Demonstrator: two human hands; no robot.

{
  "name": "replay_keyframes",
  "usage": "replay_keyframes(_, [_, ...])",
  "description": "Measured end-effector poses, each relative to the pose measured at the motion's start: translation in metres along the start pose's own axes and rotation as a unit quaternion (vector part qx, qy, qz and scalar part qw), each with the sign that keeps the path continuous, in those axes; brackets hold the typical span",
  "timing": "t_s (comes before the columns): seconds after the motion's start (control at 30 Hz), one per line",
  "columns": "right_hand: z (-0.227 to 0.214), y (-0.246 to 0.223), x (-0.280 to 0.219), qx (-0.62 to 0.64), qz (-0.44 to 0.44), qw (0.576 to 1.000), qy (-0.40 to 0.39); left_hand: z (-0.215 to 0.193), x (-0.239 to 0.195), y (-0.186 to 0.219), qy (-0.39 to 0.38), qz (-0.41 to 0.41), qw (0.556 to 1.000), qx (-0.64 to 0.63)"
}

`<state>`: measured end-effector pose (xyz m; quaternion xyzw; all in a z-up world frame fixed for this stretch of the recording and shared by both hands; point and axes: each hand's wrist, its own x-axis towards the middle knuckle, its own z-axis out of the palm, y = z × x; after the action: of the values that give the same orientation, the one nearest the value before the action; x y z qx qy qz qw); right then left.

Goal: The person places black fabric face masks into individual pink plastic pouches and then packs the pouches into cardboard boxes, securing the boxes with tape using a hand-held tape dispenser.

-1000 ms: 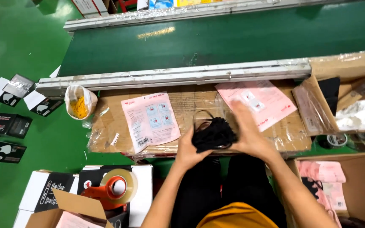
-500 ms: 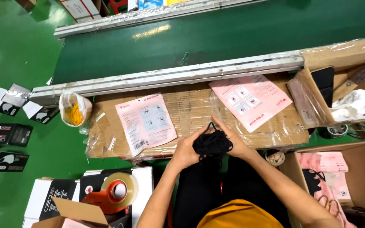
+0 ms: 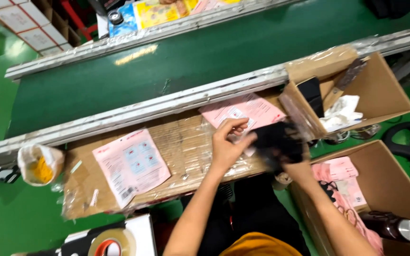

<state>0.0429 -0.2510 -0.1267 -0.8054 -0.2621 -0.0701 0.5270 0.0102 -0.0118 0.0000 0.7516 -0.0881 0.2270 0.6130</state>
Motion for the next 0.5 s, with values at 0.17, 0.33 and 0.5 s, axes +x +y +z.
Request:
replay_keyframes(0.17, [-0.057,-0.047,0.008,0.343,0.220,0.891,0.202,0.070,0.026,-0.076,-0.033,0.075,0.950,0.300])
replay_keyframes(0.33, [-0.062,-0.070,0.008,0.341,0.235,0.891,0.185,0.090,0.026,-0.123,-0.106,0.114,0.917,0.368])
replay_keyframes(0.5, [-0.035,-0.035,0.014,0.307,0.244,0.908,0.149,0.086,0.023,-0.128,-0.117,0.093,0.926,0.347])
